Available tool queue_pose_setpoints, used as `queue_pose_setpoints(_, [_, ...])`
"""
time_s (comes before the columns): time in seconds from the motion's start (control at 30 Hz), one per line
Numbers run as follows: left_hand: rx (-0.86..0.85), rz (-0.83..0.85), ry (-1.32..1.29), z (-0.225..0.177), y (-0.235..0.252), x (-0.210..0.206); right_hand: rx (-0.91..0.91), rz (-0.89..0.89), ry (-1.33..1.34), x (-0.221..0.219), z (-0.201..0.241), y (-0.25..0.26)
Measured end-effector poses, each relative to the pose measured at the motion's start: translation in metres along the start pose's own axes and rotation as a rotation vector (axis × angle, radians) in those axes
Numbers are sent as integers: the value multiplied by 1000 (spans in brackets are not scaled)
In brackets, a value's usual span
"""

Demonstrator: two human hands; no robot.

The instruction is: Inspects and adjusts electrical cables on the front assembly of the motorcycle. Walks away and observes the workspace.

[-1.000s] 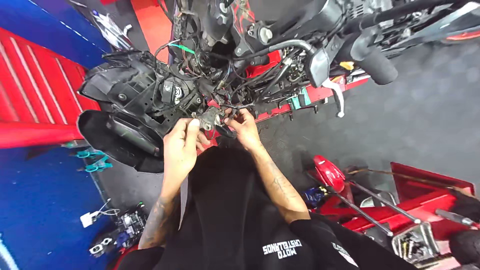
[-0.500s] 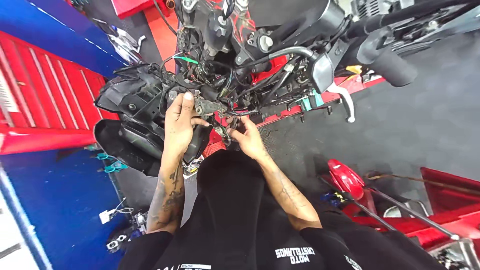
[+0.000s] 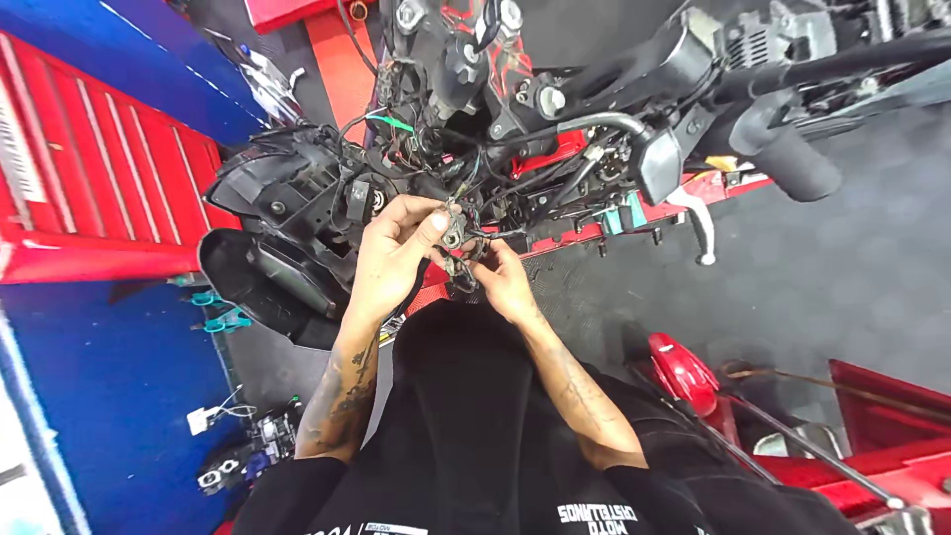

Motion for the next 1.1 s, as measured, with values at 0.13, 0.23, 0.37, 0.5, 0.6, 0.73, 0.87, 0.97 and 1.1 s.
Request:
queue_pose_setpoints(0.13, [-27,-21,112,-2,-4,-8,-4,-12,-29,0,3,1])
queue_pose_setpoints(0.23, [-109,-53,164,-1,-7,-15,23,-11,-18,-1,7,1])
queue_pose_setpoints(0.37, [-186,-49,188,-1,-9,-17,28,-11,3,0,6,-1])
queue_pose_setpoints(0.5, [-205,-42,171,1,-8,-14,-31,-65,57,10,2,-7])
queue_pose_setpoints(0.6, [-200,-29,108,4,-6,-10,-27,-116,76,28,-3,-14])
queue_pose_setpoints(0.73, [-167,-54,-38,10,-4,-1,14,-265,42,58,-6,-33])
queue_pose_setpoints(0.87, [-163,-71,-77,11,1,2,35,-347,-62,82,-5,-48])
queue_pose_setpoints(0.97, [-175,-68,-29,12,2,1,79,-269,-132,82,11,-56])
queue_pose_setpoints(1.1, [-219,-117,337,11,2,-12,245,-382,-177,81,55,-64])
Point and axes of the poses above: each hand's wrist, its own y-axis towards the middle knuckle, its own x-axis out of the back of the hand, z = x × y, the point moved 7 cm from there along y, towards the middle knuckle, and after that the axes turned 4 degrees about x, right-handed, at the moved point
